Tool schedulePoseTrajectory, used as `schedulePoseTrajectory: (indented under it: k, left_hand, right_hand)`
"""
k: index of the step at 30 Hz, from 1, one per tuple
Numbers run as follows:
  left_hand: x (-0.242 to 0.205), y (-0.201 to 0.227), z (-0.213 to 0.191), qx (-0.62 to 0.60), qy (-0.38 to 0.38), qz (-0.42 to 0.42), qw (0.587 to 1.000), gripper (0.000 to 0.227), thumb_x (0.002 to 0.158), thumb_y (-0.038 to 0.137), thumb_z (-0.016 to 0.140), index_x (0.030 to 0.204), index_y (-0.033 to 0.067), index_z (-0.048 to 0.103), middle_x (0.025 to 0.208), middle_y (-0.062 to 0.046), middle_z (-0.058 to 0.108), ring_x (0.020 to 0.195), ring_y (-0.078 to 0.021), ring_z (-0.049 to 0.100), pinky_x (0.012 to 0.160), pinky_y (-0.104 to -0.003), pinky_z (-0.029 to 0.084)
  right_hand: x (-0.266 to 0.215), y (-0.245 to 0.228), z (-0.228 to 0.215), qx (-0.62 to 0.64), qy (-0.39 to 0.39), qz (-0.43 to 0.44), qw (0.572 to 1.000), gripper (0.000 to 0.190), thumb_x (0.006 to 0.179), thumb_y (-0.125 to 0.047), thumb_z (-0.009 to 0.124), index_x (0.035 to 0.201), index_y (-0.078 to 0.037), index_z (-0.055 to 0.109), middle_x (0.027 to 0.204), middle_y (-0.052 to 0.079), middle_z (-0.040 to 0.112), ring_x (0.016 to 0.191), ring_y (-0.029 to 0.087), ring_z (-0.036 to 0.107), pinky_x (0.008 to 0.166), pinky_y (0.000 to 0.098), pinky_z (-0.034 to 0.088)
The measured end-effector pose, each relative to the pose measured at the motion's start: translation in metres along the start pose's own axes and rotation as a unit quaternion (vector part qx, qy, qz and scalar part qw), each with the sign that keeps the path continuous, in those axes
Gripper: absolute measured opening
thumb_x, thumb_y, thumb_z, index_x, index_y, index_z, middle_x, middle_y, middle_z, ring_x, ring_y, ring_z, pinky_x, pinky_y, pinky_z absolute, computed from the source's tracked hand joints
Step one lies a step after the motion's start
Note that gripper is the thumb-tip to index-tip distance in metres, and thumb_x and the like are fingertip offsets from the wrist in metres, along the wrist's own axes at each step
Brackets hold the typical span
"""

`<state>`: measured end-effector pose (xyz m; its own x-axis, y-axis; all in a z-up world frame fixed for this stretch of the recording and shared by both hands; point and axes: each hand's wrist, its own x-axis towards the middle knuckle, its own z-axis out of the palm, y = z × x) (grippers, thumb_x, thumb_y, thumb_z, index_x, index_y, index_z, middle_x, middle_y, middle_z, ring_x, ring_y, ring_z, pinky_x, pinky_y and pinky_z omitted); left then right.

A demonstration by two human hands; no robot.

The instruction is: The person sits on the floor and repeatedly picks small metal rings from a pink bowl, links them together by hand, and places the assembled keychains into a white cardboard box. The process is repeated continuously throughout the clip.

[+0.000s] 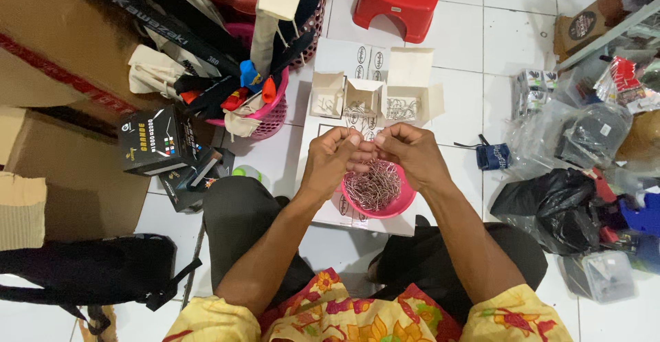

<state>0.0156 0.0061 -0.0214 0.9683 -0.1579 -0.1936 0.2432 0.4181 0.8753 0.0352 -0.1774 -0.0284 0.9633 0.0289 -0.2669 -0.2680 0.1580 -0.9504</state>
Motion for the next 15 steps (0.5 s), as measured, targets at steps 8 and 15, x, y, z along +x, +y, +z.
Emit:
schedulePoseTrajectory:
  k: [8,15]
  left_hand:
    - [0.024,-0.025,0.004,0.02,0.014,0.013,1.0,0.015,0.104,0.011,0.056,0.108,-0.0013,0.064,0.091,-0.021,0.074,0.073,-0.0226,0.076,0.057,-0.028,0.066]
    - [0.039,-0.041,0.011,-0.023,0.065,0.053,0.996,0.012,0.103,0.011,0.056,0.106,0.0018,0.064,0.078,-0.01,0.07,0.06,-0.0066,0.064,0.047,-0.015,0.054]
  right_hand:
    - [0.018,0.015,0.008,0.034,0.085,-0.002,0.996,0.014,0.086,-0.008,0.084,0.092,0.0,0.074,0.075,0.011,0.064,0.062,0.014,0.067,0.065,0.0289,0.066]
    - [-0.001,-0.017,0.03,0.088,0.059,-0.021,0.994,0.022,0.085,-0.004,0.082,0.106,0.0,0.074,0.087,0.011,0.068,0.072,0.017,0.072,0.075,0.0324,0.068]
